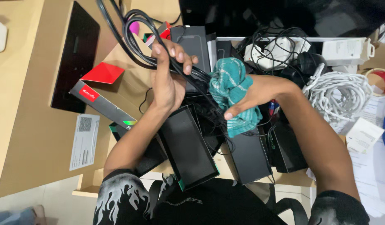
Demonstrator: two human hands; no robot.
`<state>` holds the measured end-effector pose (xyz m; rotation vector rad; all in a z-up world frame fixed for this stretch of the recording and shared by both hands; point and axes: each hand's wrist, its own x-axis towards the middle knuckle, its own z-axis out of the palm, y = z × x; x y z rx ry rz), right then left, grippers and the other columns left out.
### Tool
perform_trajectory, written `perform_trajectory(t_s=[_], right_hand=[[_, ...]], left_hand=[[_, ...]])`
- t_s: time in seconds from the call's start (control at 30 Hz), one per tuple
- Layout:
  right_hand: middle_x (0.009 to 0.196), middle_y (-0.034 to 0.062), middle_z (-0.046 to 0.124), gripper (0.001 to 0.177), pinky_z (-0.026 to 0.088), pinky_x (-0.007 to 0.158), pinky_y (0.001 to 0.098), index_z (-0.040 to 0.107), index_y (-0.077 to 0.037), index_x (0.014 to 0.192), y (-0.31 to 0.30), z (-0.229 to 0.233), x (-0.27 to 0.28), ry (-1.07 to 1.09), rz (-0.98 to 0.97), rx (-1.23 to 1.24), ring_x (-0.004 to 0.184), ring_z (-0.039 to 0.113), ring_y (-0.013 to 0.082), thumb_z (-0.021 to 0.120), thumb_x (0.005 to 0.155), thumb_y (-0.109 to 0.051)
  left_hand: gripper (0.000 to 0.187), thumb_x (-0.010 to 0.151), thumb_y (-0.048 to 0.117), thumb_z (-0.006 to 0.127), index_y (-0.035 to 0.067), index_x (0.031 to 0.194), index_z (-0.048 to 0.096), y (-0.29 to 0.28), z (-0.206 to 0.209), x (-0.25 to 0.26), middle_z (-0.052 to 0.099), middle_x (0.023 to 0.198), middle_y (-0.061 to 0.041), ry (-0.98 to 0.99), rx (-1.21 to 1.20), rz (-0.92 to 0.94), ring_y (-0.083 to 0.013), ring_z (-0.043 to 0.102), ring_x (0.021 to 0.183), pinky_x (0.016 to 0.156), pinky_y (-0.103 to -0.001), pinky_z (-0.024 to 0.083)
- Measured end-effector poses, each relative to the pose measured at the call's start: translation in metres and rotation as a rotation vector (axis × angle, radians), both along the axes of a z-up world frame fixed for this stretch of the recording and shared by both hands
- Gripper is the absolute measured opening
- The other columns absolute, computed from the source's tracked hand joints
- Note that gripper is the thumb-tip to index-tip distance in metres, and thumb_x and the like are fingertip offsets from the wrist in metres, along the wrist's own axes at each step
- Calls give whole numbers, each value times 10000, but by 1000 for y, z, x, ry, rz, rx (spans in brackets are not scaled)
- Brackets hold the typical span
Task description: The person wipes cables, power adapters, and a small white electronic device with a cloth before placing them into a desk drawer.
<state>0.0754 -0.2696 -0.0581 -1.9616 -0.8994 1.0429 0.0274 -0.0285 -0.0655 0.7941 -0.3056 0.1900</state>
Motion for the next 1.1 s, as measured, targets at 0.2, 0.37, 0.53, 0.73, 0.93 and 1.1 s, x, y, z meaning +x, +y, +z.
perform_trajectory(t_s=[0.2, 0.37, 0.53, 0.73, 0.93, 1.1], right_hand=[[798, 70, 760, 440, 588, 656, 343, 742, -31, 869, 2, 15, -4, -40, 67, -59, 742, 700, 170, 929, 631, -350], [855, 52, 782, 485, 599, 712, 324, 725, -93, 1026, 0, 21, -5, -61, 3, -97, 790, 730, 167, 897, 632, -317], [913, 53, 789, 401, 587, 795, 329, 757, -88, 1035, -10, 9, 5, -348, -28, -51, 833, 746, 176, 869, 697, -273], [1226, 74, 712, 582, 558, 1074, 336, 522, -61, 1412, 18, -8, -1, 22, -699, 729, 1199, 693, 158, 750, 983, -381], [1165, 117, 570, 538, 515, 1065, 373, 518, 60, 1334, 36, -35, -26, 737, -394, 992, 1150, 615, 183, 780, 1050, -315], [1063, 36, 689, 656, 621, 862, 342, 464, -114, 1303, 36, -3, -32, 304, -198, 636, 981, 736, 168, 871, 792, -167]], left_hand=[[366, 1125, 443, 502, 90, 1038, 461, -1, -2, 2, 478, 948, -37, -25, -8, 0, -169, 515, 752, 944, -413, 489], [362, 1107, 455, 500, 103, 1024, 471, -3, 5, -5, 482, 934, -24, 47, -34, -30, -163, 520, 785, 950, -411, 503], [330, 1133, 444, 470, 128, 1041, 456, -2, 8, -12, 453, 920, 24, 224, -366, -313, -87, 475, 745, 819, -309, 452], [324, 1133, 438, 474, 128, 1039, 453, -20, 0, -15, 439, 917, 19, 196, -312, -337, -91, 452, 753, 839, -308, 444], [346, 1085, 449, 493, 111, 1028, 443, -21, -2, -15, 466, 957, -26, 122, -81, -250, -149, 498, 791, 876, -363, 493], [324, 1155, 389, 492, 83, 1065, 434, -11, 2, -17, 480, 923, -53, -52, 70, -97, -140, 501, 797, 910, -361, 505]])
